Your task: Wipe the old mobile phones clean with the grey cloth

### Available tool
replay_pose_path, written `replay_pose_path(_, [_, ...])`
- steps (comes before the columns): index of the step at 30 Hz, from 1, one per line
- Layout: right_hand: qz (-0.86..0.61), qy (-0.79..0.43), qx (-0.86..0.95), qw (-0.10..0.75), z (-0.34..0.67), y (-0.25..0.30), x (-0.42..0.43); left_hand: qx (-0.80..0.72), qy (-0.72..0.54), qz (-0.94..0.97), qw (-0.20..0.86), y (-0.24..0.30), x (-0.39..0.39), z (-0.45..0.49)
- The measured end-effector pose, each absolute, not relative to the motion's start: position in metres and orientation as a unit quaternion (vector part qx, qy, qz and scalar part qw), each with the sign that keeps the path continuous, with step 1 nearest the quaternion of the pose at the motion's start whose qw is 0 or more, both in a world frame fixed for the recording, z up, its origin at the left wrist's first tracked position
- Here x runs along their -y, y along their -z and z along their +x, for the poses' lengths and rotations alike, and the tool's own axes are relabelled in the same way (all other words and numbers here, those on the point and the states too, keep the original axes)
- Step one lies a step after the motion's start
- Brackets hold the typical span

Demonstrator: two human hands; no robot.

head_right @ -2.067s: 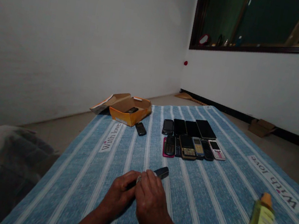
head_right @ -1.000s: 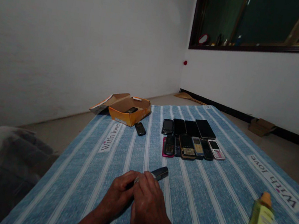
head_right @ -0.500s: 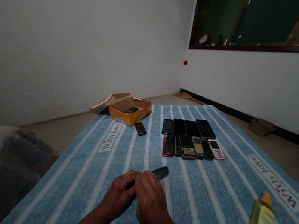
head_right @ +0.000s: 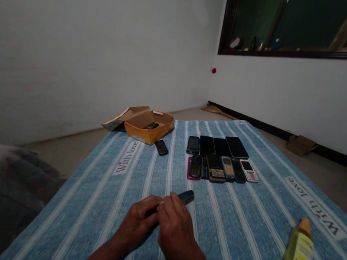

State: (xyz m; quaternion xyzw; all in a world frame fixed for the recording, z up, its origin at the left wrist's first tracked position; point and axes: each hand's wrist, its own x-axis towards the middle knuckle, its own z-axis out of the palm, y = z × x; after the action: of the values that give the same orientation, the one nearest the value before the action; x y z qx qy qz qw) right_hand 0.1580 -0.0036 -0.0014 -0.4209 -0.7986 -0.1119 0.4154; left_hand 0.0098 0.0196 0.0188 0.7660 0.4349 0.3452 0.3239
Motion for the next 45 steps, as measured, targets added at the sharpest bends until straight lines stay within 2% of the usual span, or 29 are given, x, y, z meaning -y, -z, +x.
replay_pose_path(10, [-0.486, 0.086, 0.765, 0.413, 0.191, -0.011, -0.012, -0.431, -0.349, 0.771, 0.313, -0.021, -0.02, 0.01])
replay_pose_path(20, [-0.383, 0.084, 0.814, 0.429, 0.155, -0.005, 0.001, -0.43, -0.349, 0.769, 0.319, -0.018, -0.02, 0.01])
replay_pose_path(31, [-0.45, 0.089, 0.777, 0.432, 0.184, -0.007, -0.012, -0.443, -0.337, 0.77, 0.312, -0.023, -0.019, 0.012])
replay_pose_path(39, [-0.392, 0.083, 0.808, 0.432, 0.158, -0.005, 0.001, -0.435, -0.347, 0.772, 0.307, -0.022, -0.019, 0.011])
replay_pose_path(45, [-0.43, 0.078, 0.794, 0.422, 0.174, -0.006, -0.005, -0.44, -0.338, 0.775, 0.302, -0.022, -0.019, 0.012])
